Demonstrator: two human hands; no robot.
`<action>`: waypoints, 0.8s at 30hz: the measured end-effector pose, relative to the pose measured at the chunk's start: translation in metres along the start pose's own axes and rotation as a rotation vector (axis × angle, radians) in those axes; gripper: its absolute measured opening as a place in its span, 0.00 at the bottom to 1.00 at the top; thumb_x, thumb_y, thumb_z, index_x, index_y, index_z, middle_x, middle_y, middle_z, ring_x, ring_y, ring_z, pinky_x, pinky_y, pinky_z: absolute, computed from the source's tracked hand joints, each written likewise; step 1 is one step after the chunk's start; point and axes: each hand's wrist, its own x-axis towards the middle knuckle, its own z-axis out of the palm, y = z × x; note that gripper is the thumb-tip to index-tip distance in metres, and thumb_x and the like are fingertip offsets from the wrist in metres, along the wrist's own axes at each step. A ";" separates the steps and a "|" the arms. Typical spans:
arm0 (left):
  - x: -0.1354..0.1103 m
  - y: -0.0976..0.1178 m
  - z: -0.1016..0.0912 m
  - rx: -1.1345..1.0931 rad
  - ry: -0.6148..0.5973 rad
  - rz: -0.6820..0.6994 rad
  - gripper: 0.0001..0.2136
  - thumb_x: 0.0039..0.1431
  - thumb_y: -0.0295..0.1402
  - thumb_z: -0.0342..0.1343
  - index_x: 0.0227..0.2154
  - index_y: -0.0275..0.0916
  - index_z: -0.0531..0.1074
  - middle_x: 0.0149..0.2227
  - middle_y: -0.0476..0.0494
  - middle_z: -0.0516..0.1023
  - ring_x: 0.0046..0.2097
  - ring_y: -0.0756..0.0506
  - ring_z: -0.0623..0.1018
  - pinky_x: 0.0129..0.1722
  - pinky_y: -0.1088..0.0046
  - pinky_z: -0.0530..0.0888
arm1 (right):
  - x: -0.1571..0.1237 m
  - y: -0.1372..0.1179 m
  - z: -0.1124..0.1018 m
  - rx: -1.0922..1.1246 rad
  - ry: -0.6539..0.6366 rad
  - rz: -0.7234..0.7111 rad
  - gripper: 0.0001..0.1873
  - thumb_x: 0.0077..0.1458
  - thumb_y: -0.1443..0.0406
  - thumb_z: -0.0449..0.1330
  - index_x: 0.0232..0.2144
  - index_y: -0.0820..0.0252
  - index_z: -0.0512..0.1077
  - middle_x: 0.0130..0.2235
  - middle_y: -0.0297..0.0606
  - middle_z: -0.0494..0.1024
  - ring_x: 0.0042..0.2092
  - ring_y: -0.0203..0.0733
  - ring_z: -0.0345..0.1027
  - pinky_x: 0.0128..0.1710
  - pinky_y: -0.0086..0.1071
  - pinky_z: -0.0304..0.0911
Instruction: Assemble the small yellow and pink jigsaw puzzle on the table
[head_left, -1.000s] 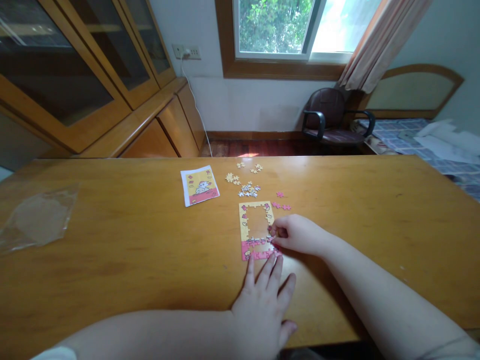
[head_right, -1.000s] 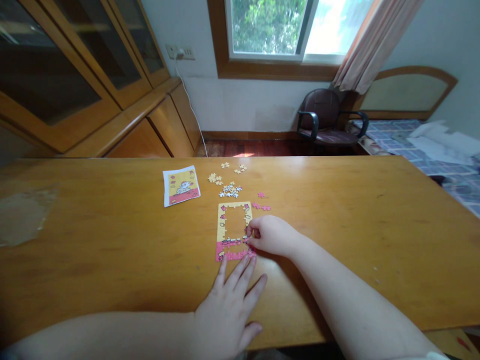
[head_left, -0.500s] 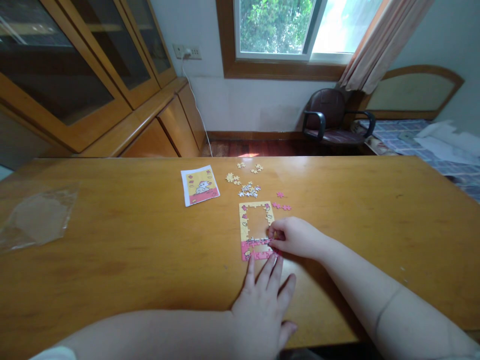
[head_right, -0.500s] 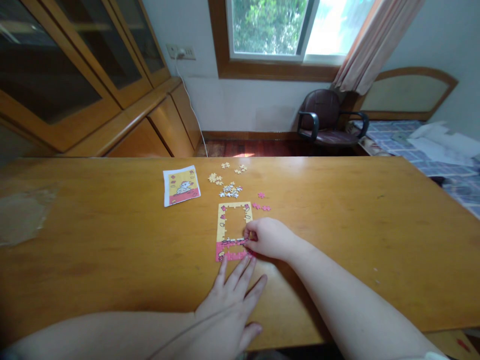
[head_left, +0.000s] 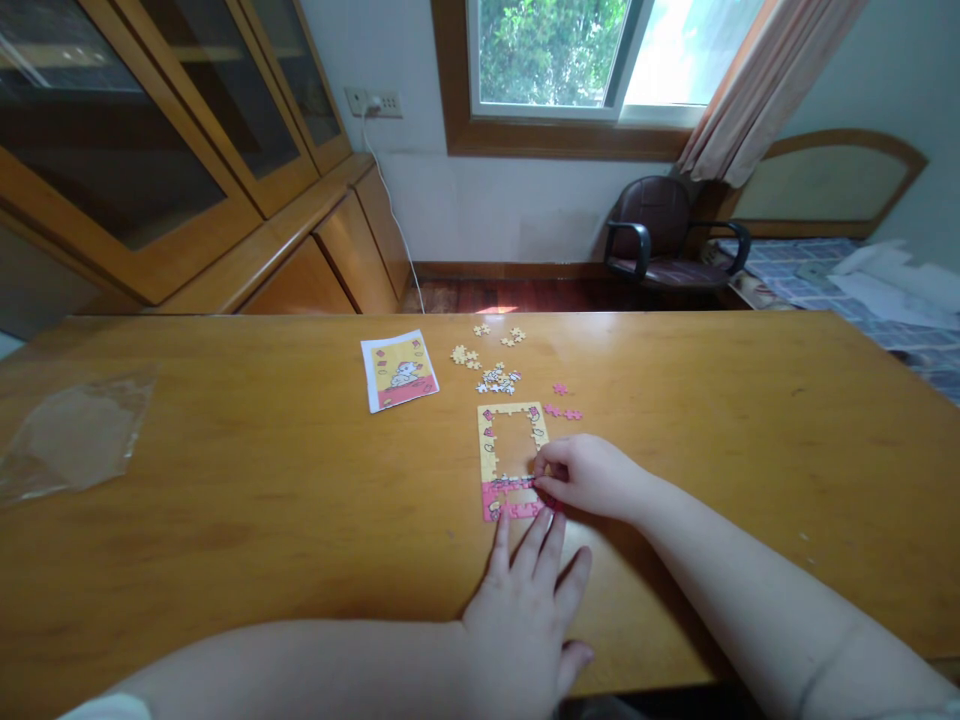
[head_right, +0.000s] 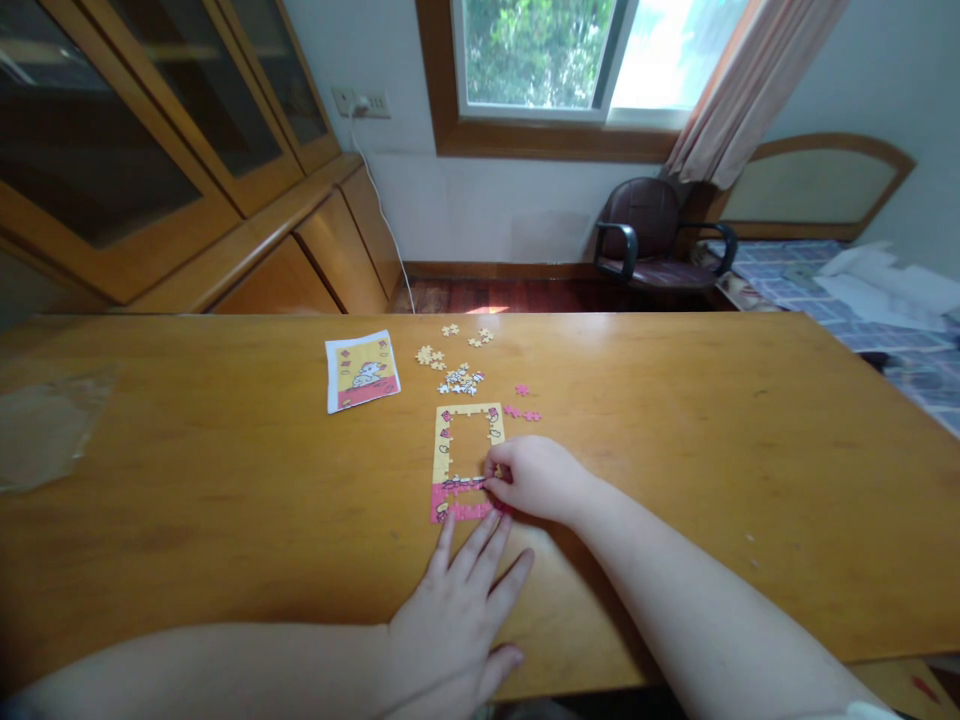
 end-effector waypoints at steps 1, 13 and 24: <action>0.000 0.000 0.001 0.003 0.003 -0.002 0.33 0.61 0.49 0.47 0.65 0.44 0.50 0.68 0.30 0.39 0.68 0.34 0.41 0.60 0.36 0.39 | 0.000 0.000 0.001 -0.009 -0.002 0.002 0.05 0.50 0.65 0.58 0.28 0.55 0.75 0.25 0.31 0.75 0.27 0.32 0.63 0.27 0.25 0.52; 0.001 0.001 -0.003 0.039 -0.012 0.007 0.33 0.60 0.49 0.47 0.65 0.43 0.50 0.68 0.31 0.38 0.68 0.33 0.42 0.60 0.36 0.41 | 0.001 0.009 -0.005 0.070 0.075 0.026 0.10 0.55 0.63 0.56 0.32 0.57 0.78 0.25 0.33 0.76 0.26 0.34 0.65 0.28 0.26 0.56; 0.000 0.001 -0.004 0.018 -0.023 -0.009 0.33 0.60 0.49 0.48 0.65 0.44 0.50 0.68 0.31 0.38 0.68 0.34 0.41 0.60 0.36 0.40 | 0.000 0.008 -0.006 0.068 -0.098 -0.167 0.12 0.57 0.64 0.55 0.35 0.57 0.79 0.36 0.37 0.81 0.36 0.38 0.72 0.37 0.27 0.61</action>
